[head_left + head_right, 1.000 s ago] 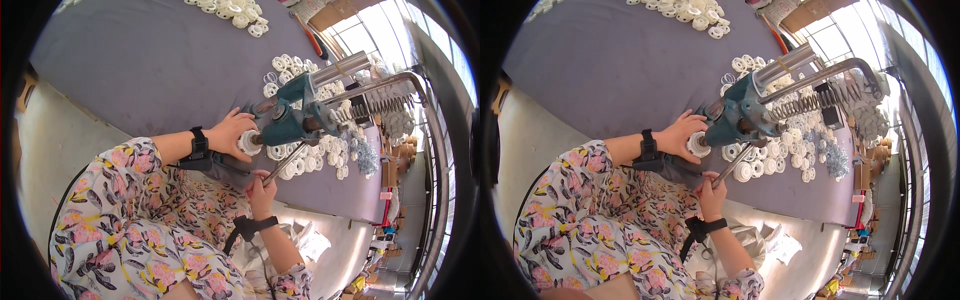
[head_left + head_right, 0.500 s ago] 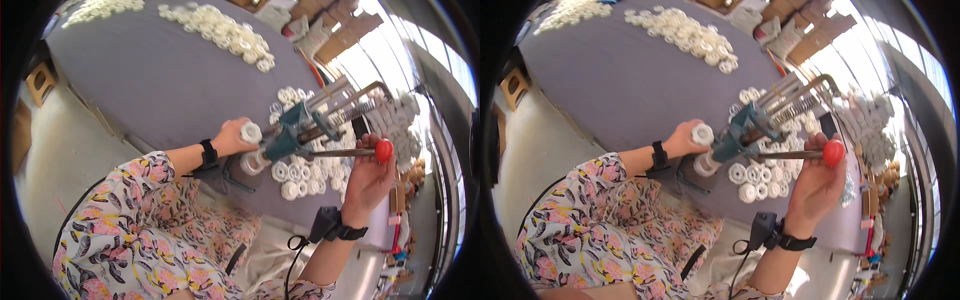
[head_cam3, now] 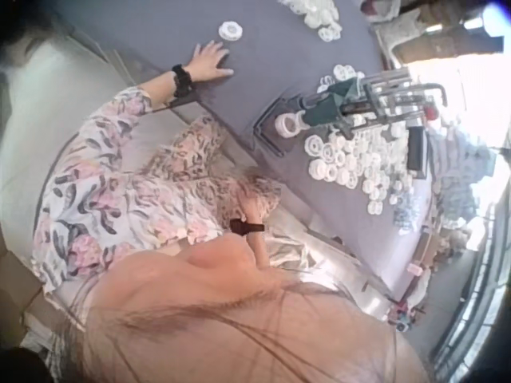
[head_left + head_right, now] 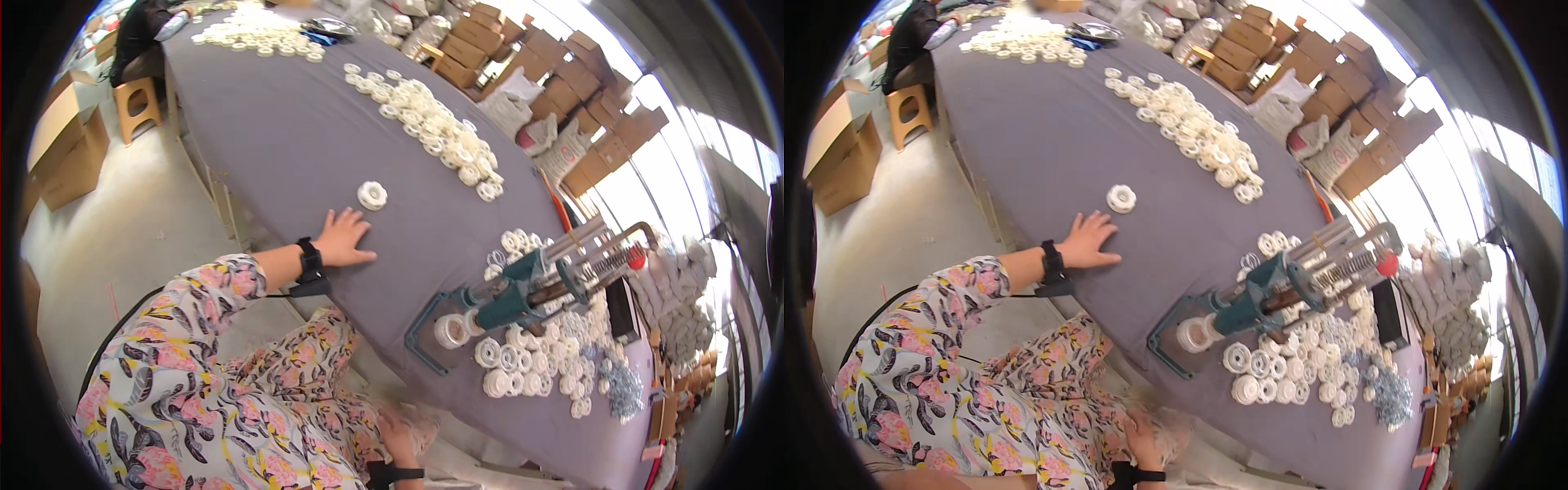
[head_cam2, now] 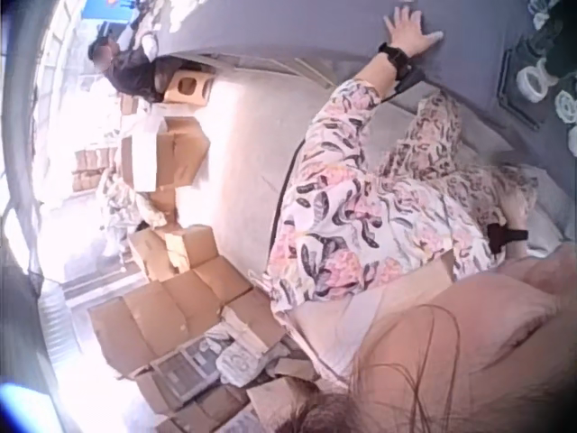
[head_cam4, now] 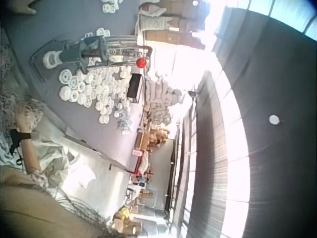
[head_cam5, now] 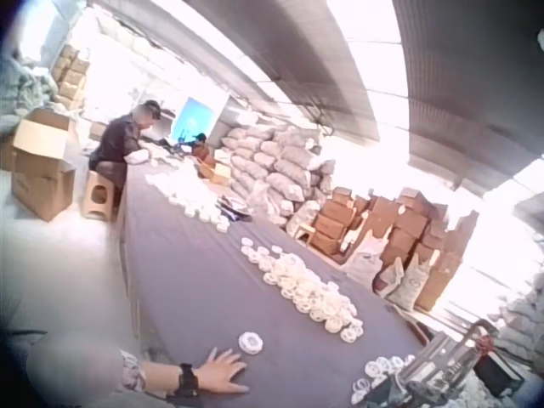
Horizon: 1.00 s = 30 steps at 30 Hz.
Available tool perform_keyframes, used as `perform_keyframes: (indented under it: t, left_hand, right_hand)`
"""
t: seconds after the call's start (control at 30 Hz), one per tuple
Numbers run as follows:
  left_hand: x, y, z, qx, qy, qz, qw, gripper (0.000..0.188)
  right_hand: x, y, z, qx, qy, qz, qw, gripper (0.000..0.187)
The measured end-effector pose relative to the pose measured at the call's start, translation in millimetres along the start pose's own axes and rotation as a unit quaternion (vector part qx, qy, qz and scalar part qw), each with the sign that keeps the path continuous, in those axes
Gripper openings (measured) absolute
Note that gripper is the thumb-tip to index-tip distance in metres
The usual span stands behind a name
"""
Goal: The person places a plastic part into the machine, adds a spring and another plastic part, then pulls the lever to join them. They remove the assembled unit, place it on the table, and repeat the process.
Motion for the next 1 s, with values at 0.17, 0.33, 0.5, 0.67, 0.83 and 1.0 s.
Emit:
perform_keyframes:
  t: [0.17,0.33,0.5,0.67,0.83,1.0]
  left_hand:
    - [-10.5,8.7,-3.5,0.030,0.064,0.038,0.997,0.085]
    - [-26.7,5.9,-24.0,-0.114,0.077,0.111,0.984,0.068]
    - [-129.6,-48.7,-63.1,-0.338,0.154,0.370,0.852,0.033]
    - [-272.2,64.4,84.4,-0.218,-0.226,0.506,0.803,0.046]
    - [-405.5,122.2,236.6,-0.031,-0.388,0.490,0.780,0.036]
    - [-527.8,77.4,285.9,0.048,-0.397,0.433,0.808,0.034]
  right_hand:
    - [34.8,74.9,-55.5,-0.290,-0.099,0.106,0.946,0.043]
    - [27.5,78.4,19.5,-0.154,0.045,0.321,0.933,0.039]
    - [74.0,84.7,19.7,-0.180,-0.006,0.341,0.923,0.040]
    - [97.1,85.3,1.0,-0.182,-0.025,0.341,0.922,0.041]
    - [106.2,142.5,-9.5,-0.145,-0.058,0.362,0.919,0.041]
    - [72.6,193.0,-37.8,-0.109,-0.062,0.392,0.911,0.042]
Point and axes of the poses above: each hand's wrist, its own x-axis towards the middle knuckle, its own y-axis out of the palm, z = x × y, the point moved 7 cm from there along x, towards the middle knuckle, and after that the axes turned 14 degrees about -z, right-handed, at the moved point
